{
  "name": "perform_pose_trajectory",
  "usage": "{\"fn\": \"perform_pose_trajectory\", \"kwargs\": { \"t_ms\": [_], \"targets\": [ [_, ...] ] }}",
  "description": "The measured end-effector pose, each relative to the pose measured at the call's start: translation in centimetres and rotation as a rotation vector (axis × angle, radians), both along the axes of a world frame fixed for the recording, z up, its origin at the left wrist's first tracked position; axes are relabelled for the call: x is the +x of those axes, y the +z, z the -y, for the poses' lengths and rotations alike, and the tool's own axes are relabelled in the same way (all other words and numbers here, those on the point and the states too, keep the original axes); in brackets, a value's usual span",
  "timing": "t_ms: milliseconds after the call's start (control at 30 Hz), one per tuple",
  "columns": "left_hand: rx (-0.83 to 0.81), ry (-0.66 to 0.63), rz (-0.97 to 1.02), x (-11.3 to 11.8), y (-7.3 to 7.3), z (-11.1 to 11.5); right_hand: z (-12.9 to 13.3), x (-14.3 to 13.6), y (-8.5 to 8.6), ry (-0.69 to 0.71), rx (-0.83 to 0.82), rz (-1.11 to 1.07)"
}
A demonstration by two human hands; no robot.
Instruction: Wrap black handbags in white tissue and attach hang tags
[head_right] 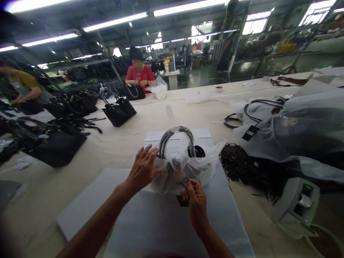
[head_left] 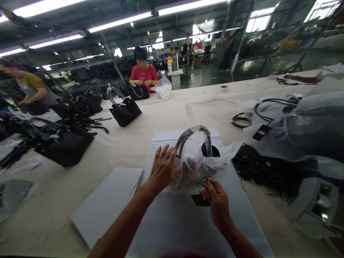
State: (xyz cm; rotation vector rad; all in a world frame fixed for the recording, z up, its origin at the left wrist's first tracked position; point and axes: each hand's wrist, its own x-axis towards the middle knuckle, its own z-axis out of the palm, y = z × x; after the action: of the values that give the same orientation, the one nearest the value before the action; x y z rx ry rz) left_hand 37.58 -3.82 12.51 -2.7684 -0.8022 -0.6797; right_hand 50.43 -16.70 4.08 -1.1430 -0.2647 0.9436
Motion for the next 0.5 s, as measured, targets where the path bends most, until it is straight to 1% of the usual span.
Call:
{"fn": "perform_pose_trajectory", "kwargs": {
  "t_ms": [33, 67, 100, 133, 200, 267, 300, 333, 367, 400, 433, 500],
  "targets": [
    [0.003, -0.023, -0.101, -0.1, 0.4, -0.7, -0.1, -0.1, 0.1, -0.006, -0.005, 0.002],
    [0.016, -0.046, -0.187, -0.2, 0.2, -0.7, -0.3, -0.1, 0.3, -0.013, -0.008, 0.005],
    [0.033, -0.062, -0.256, -0.1, -0.5, -0.2, -0.6, -0.1, 0.4, -0.018, -0.008, 0.010],
    [0.043, -0.076, -0.309, 0.1, -1.6, 0.7, -0.9, -0.1, 0.6, -0.021, -0.006, 0.018],
    [0.017, -0.073, -0.331, 0.8, -4.8, 2.9, -1.9, 0.0, 1.0, -0.008, 0.008, 0.033],
    [-0.105, -0.050, -0.312, 1.6, -8.0, 4.6, -3.2, 0.2, 1.3, 0.024, 0.025, 0.050],
    [-0.165, -0.036, -0.301, 1.9, -9.3, 5.0, -3.9, 0.3, 1.4, 0.040, 0.030, 0.057],
    [-0.211, -0.019, -0.290, 2.1, -10.2, 5.2, -4.6, 0.3, 1.5, 0.053, 0.034, 0.062],
    [-0.237, -0.004, -0.285, 2.1, -10.7, 5.1, -5.2, 0.3, 1.6, 0.064, 0.035, 0.067],
    [-0.258, -0.003, -0.273, 2.0, -10.8, 5.0, -5.8, 0.3, 1.6, 0.076, 0.034, 0.069],
    [-0.289, -0.010, -0.242, 1.7, -10.4, 4.7, -6.2, 0.3, 1.7, 0.090, 0.030, 0.071],
    [-0.395, -0.006, -0.089, 1.0, -8.7, 3.9, -7.0, 0.3, 1.8, 0.121, 0.014, 0.082]
  ]
}}
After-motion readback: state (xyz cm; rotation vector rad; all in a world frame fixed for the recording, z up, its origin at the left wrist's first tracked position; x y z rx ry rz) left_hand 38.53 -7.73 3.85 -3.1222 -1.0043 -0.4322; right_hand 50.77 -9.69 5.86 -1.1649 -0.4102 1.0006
